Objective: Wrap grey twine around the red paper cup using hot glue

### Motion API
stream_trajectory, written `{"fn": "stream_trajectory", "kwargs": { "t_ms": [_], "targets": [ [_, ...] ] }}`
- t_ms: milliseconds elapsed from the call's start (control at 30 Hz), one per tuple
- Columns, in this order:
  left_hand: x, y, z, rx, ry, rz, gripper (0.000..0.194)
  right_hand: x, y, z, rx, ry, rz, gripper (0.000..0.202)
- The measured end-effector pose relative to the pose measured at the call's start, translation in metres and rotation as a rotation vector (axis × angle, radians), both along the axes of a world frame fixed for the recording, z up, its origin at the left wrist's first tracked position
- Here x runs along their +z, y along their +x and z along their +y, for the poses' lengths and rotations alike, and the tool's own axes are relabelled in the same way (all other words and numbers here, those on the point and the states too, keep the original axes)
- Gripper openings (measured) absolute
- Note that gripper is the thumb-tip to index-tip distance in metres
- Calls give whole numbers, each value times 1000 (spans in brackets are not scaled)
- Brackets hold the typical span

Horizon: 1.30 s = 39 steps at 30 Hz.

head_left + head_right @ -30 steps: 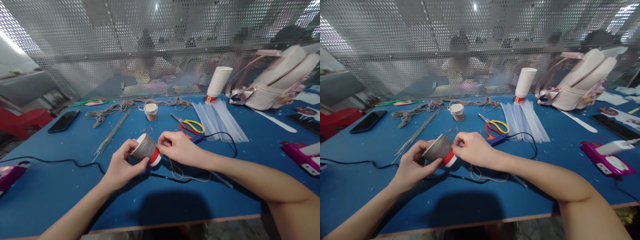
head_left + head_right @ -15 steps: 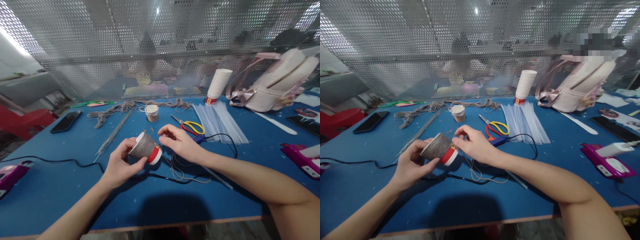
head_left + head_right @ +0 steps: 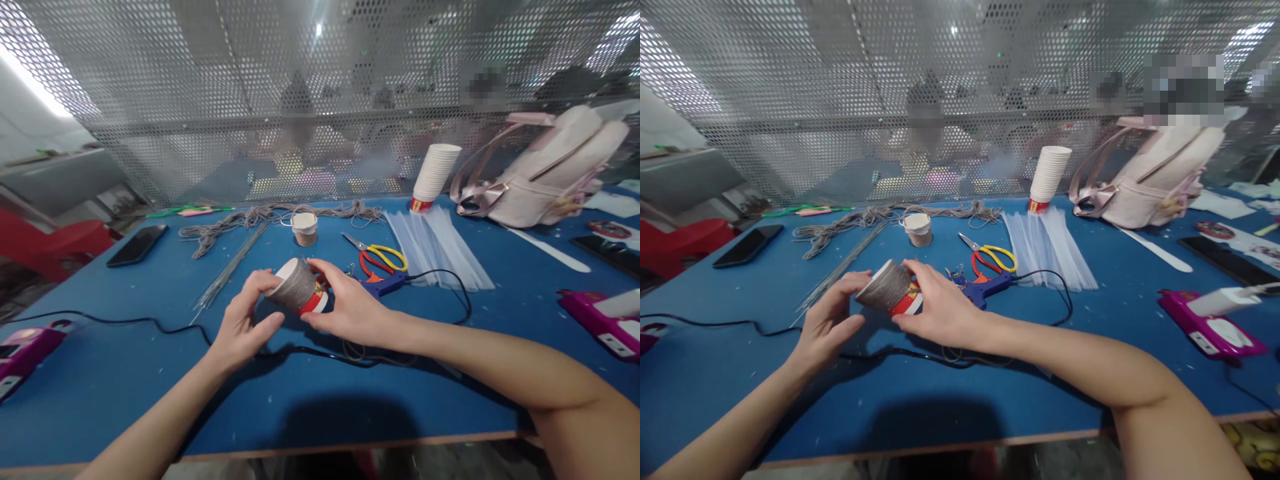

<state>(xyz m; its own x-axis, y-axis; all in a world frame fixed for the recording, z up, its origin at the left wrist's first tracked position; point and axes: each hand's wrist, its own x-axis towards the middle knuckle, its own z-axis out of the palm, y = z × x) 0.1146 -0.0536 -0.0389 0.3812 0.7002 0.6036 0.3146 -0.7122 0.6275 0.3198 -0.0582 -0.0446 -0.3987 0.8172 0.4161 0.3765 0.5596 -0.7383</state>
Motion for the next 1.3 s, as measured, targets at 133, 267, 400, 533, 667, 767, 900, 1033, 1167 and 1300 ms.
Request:
{"fn": "stream_trajectory", "kwargs": {
  "t_ms": [133, 267, 400, 533, 667, 767, 900, 1033, 1167, 1300],
  "targets": [
    [7, 7, -5, 146, -58, 75, 23, -6, 3, 5, -82, 342, -145, 73],
    [11, 20, -9, 239, -110, 117, 30, -9, 3, 9, -127, 488, -245, 72],
    [8, 33, -10, 310, -150, 98, 35, -9, 1, 12, -163, 484, -261, 74],
    [6, 37, -6, 329, -119, 72, 32, -8, -1, 12, -159, 463, -229, 74],
    [9, 34, 0, 350, -56, 56, 32, -3, 0, 9, -109, 367, -85, 75],
    [12, 32, 6, 370, -41, 53, 33, 2, 1, 6, -99, 170, 60, 68],
    [14, 29, 11, 401, -31, 66, 36, 7, 3, 5, -103, -164, 240, 51],
    [13, 25, 12, 436, 3, 89, 36, 10, 2, 6, -49, -484, 280, 38],
    [8, 21, 13, 476, 128, 98, 32, 16, -1, 0, -13, -546, 239, 18],
    [0, 18, 13, 485, 150, 88, 30, 20, -2, -23, 101, -98, -103, 13]
  ]
}}
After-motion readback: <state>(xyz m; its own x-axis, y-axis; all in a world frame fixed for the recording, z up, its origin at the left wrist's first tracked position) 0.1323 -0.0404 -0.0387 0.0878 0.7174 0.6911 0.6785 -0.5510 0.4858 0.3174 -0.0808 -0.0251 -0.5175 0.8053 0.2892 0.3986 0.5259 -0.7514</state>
